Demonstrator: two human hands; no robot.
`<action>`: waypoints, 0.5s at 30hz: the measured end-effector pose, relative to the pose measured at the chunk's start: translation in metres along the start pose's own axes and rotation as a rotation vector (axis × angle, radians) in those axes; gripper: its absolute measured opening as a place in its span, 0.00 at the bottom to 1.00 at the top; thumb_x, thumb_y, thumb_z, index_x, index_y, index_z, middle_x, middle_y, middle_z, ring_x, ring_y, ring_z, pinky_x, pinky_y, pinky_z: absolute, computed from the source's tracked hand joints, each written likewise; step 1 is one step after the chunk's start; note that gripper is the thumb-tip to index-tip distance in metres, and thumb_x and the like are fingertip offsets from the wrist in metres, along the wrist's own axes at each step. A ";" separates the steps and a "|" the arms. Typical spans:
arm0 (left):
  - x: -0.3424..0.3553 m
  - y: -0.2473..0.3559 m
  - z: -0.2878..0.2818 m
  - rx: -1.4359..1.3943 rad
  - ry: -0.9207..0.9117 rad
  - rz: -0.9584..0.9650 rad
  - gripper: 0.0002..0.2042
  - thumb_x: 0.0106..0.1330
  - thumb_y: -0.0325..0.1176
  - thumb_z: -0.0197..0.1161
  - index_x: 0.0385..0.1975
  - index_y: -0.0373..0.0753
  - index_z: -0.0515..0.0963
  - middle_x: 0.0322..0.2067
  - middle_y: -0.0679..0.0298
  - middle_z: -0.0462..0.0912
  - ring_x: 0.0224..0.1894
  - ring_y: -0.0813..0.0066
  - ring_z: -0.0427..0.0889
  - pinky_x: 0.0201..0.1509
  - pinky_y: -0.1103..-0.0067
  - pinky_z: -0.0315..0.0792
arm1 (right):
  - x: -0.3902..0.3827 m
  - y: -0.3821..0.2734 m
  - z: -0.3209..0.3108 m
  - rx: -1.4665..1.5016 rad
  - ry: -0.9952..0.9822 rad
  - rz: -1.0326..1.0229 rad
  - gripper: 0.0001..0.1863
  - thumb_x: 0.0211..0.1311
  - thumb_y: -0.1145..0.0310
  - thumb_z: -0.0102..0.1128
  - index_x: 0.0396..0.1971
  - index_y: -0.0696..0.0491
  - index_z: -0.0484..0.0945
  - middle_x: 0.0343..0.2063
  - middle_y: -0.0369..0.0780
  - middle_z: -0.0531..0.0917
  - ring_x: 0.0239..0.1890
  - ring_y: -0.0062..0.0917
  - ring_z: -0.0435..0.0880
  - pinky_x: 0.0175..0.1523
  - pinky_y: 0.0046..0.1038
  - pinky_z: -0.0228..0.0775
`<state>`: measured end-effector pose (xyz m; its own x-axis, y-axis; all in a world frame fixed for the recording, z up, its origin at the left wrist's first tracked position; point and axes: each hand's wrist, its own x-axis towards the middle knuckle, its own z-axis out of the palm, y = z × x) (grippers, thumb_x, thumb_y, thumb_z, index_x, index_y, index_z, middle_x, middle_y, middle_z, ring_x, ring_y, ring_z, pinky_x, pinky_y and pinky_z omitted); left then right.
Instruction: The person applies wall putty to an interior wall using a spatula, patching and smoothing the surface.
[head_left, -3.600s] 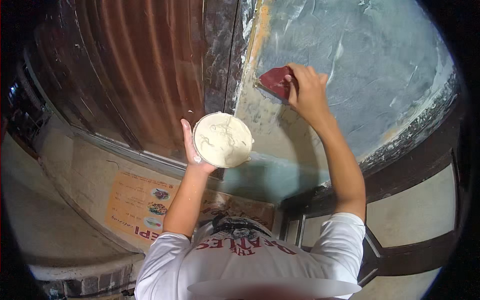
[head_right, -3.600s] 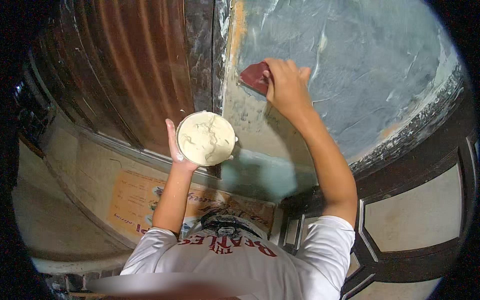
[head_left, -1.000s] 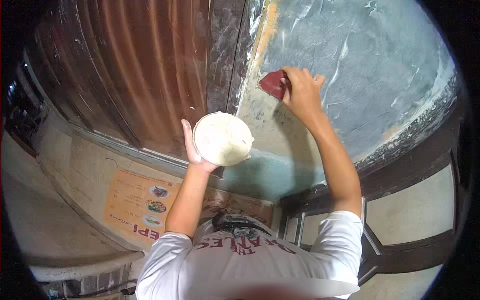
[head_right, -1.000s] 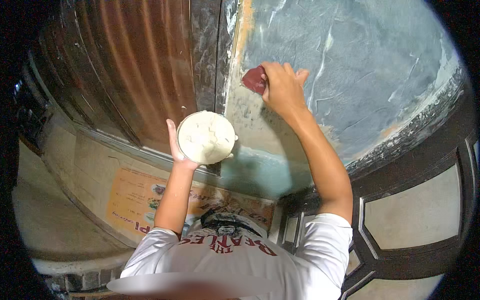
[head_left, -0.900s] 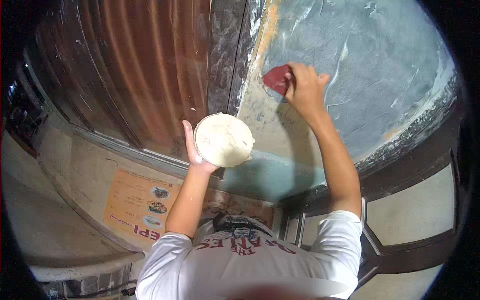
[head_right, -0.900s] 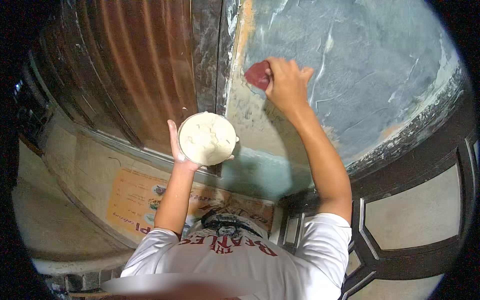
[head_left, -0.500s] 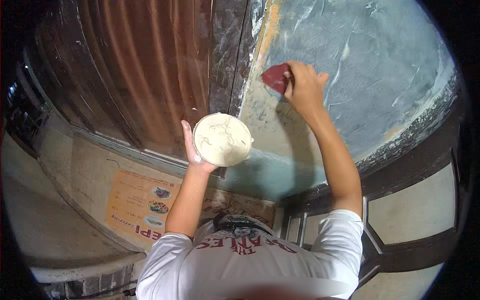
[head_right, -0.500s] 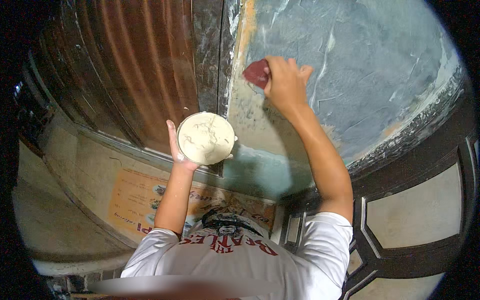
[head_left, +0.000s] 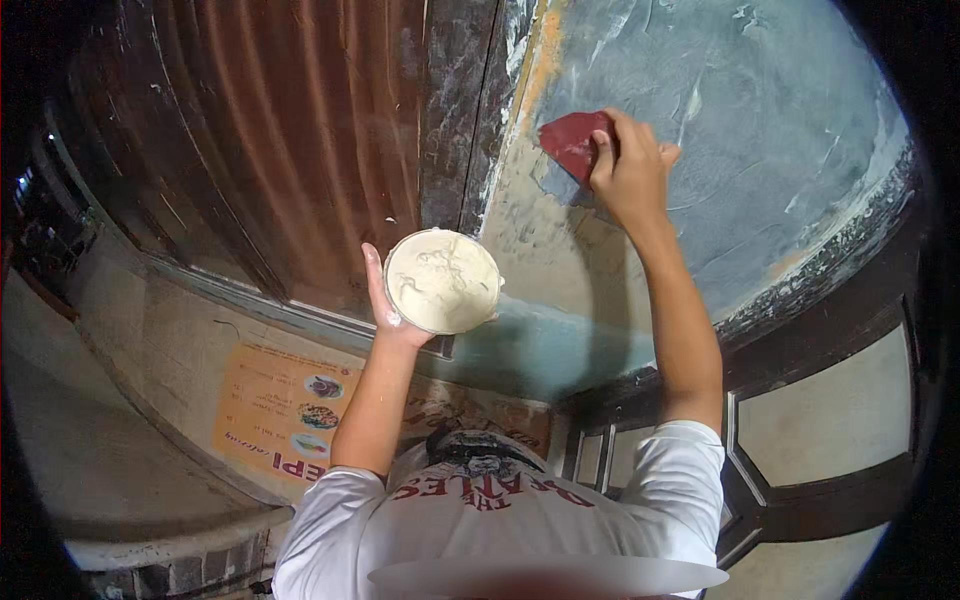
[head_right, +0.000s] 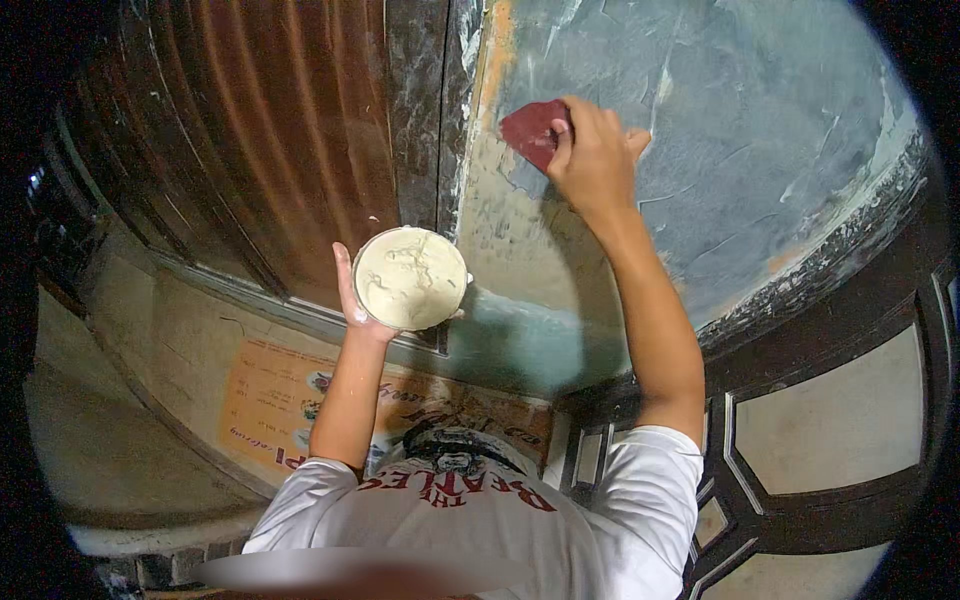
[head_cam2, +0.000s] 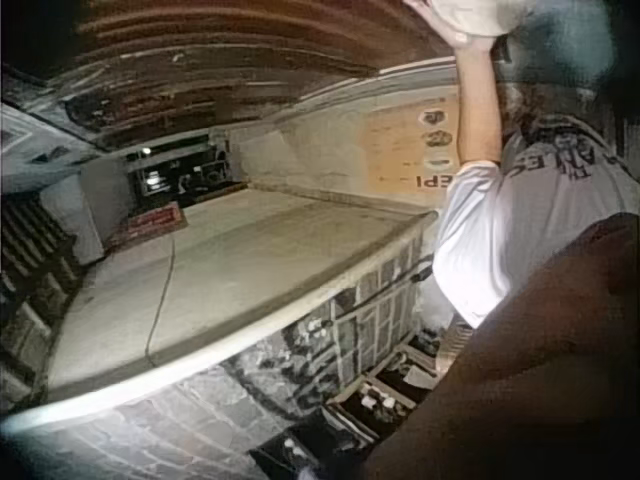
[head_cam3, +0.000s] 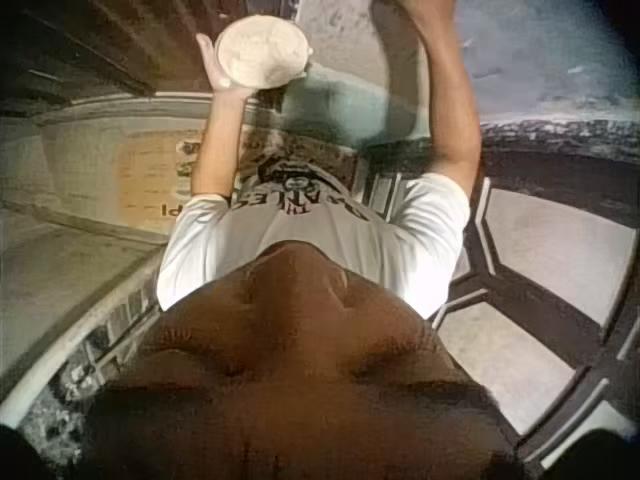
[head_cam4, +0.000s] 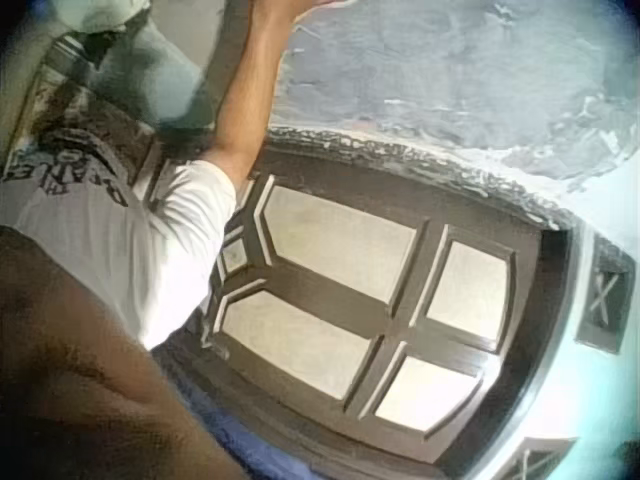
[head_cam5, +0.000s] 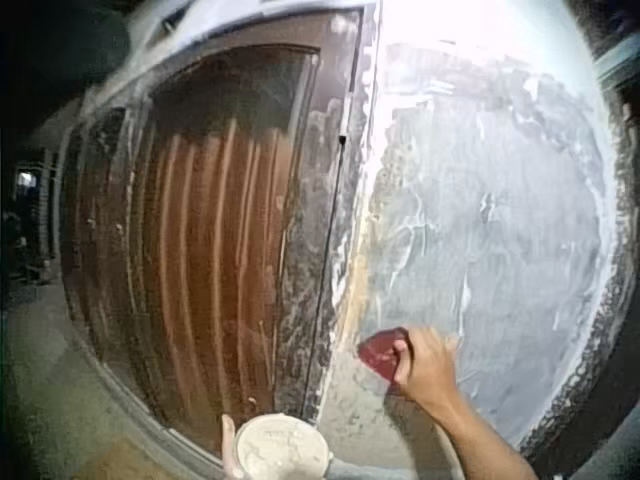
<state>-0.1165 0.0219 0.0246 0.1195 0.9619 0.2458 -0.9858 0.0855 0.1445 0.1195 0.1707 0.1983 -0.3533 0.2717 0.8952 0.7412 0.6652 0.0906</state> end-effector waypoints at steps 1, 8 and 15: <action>0.000 0.001 -0.002 0.009 0.130 0.052 0.49 0.62 0.79 0.43 0.68 0.38 0.67 0.66 0.48 0.71 0.65 0.38 0.70 0.62 0.32 0.61 | 0.005 0.000 -0.005 0.031 0.053 0.050 0.12 0.62 0.70 0.63 0.46 0.48 0.81 0.38 0.34 0.85 0.40 0.30 0.80 0.49 0.41 0.53; -0.001 0.000 -0.002 0.012 0.029 0.004 0.49 0.62 0.79 0.44 0.68 0.38 0.67 0.66 0.48 0.71 0.65 0.39 0.70 0.62 0.32 0.62 | -0.016 -0.007 0.003 -0.050 -0.152 -0.096 0.13 0.62 0.71 0.64 0.47 0.49 0.81 0.36 0.36 0.85 0.40 0.31 0.81 0.47 0.38 0.54; -0.003 0.000 0.000 0.126 0.172 0.082 0.49 0.62 0.79 0.42 0.68 0.38 0.68 0.66 0.48 0.71 0.64 0.38 0.71 0.61 0.31 0.63 | 0.011 0.001 -0.014 0.046 0.015 0.046 0.10 0.63 0.70 0.62 0.45 0.48 0.81 0.35 0.36 0.85 0.39 0.32 0.80 0.47 0.41 0.53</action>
<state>-0.1164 0.0188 0.0236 0.0067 0.9954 0.0957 -0.9677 -0.0177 0.2516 0.1241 0.1642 0.2142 -0.3108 0.2920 0.9045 0.7289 0.6840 0.0296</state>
